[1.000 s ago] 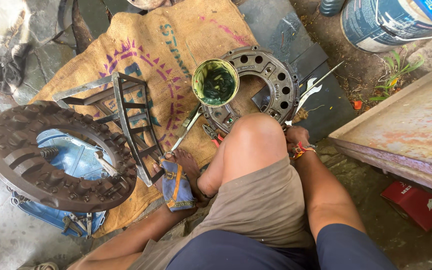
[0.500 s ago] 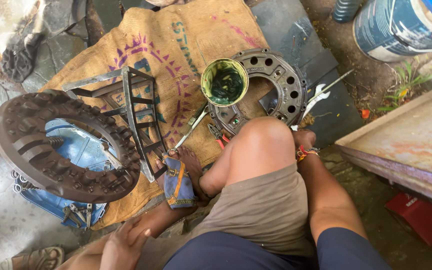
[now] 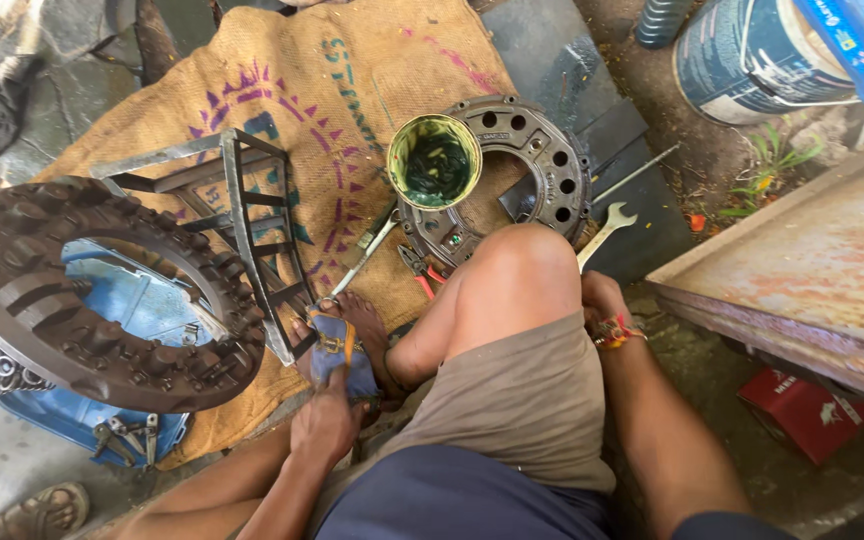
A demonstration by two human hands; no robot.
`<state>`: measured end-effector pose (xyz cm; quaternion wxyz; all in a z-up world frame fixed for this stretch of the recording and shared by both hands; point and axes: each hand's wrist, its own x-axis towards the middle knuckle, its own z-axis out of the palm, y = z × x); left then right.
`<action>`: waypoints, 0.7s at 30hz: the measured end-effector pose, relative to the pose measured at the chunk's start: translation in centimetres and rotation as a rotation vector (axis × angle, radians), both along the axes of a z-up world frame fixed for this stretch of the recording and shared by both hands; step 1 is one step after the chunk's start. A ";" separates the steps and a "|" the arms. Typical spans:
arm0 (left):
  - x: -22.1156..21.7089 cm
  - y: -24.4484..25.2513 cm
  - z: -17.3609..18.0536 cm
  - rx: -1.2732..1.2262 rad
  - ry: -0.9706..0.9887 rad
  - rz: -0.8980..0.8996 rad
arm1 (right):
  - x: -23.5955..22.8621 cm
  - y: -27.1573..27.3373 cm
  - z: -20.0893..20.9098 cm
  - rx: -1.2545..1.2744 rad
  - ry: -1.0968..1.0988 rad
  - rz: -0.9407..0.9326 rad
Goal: The person sits on the floor and assembles a mechanical component, likely a clutch plate, by inserting small metal pieces into slots. They use a wrench to tighten the pieces and a cloth to wipe the component. The person also applies a green substance from a can to the parts.
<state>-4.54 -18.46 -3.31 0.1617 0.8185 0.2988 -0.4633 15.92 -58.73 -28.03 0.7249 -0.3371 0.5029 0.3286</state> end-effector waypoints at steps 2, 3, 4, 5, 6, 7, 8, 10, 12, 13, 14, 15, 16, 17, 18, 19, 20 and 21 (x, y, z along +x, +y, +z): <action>-0.8 0.1 -2.2 -0.001 -0.114 -0.109 | -0.6 -0.4 1.8 0.105 -0.037 -0.072; -1.5 0.3 -3.1 -0.002 -0.160 -0.105 | -0.9 -0.6 3.0 0.139 -0.059 -0.092; -1.8 0.6 -4.0 0.000 -0.214 -0.100 | -0.8 -0.7 4.4 0.164 -0.094 -0.103; -2.0 0.8 -4.5 0.002 -0.267 -0.096 | -0.5 -0.7 6.0 0.195 -0.129 -0.114; -2.3 1.1 -4.7 -0.016 -0.287 -0.063 | -0.9 -1.1 7.7 0.117 -0.162 -0.094; -2.4 1.6 -4.6 -0.034 -0.307 -0.031 | -1.3 -1.1 9.5 0.039 -0.196 -0.068; -2.6 1.8 -4.4 -0.052 -0.326 0.003 | -1.8 -1.4 11.2 -0.074 -0.217 -0.040; -3.5 2.5 -3.6 -0.096 -0.520 -0.025 | -3.1 -1.8 14.7 -0.132 -0.388 0.044; -4.2 3.1 -2.7 -0.130 -0.606 -0.011 | -3.9 -1.6 19.2 -0.127 -0.565 0.090; -4.5 3.3 -2.1 -0.145 -0.593 0.016 | -4.3 -1.5 21.6 -0.092 -0.655 0.093; -4.9 3.2 -1.4 -0.157 -0.580 0.045 | -4.6 -1.2 24.1 -0.053 -0.743 0.099; -5.1 3.0 -0.6 -0.176 -0.610 0.057 | -4.9 -0.8 26.7 -0.052 -0.799 0.147; -5.3 2.7 0.4 -0.193 -0.639 0.070 | -5.2 -0.2 29.4 -0.047 -0.854 0.196; -5.5 2.4 1.6 -0.209 -0.668 0.084 | -5.5 0.3 32.1 -0.041 -0.909 0.246; -5.7 2.2 3.0 -0.233 -0.666 0.141 | -5.5 1.2 34.4 -0.038 -0.797 0.223; -5.8 1.8 4.4 -0.258 -0.665 0.198 | -5.5 2.2 36.2 -0.035 -0.685 0.200; -6.2 1.5 5.6 -0.280 -0.656 0.260 | -5.6 3.6 36.9 0.010 -0.675 0.200; -6.2 1.3 6.7 -0.331 -0.725 0.287 | -5.8 4.7 37.3 0.053 -0.665 0.200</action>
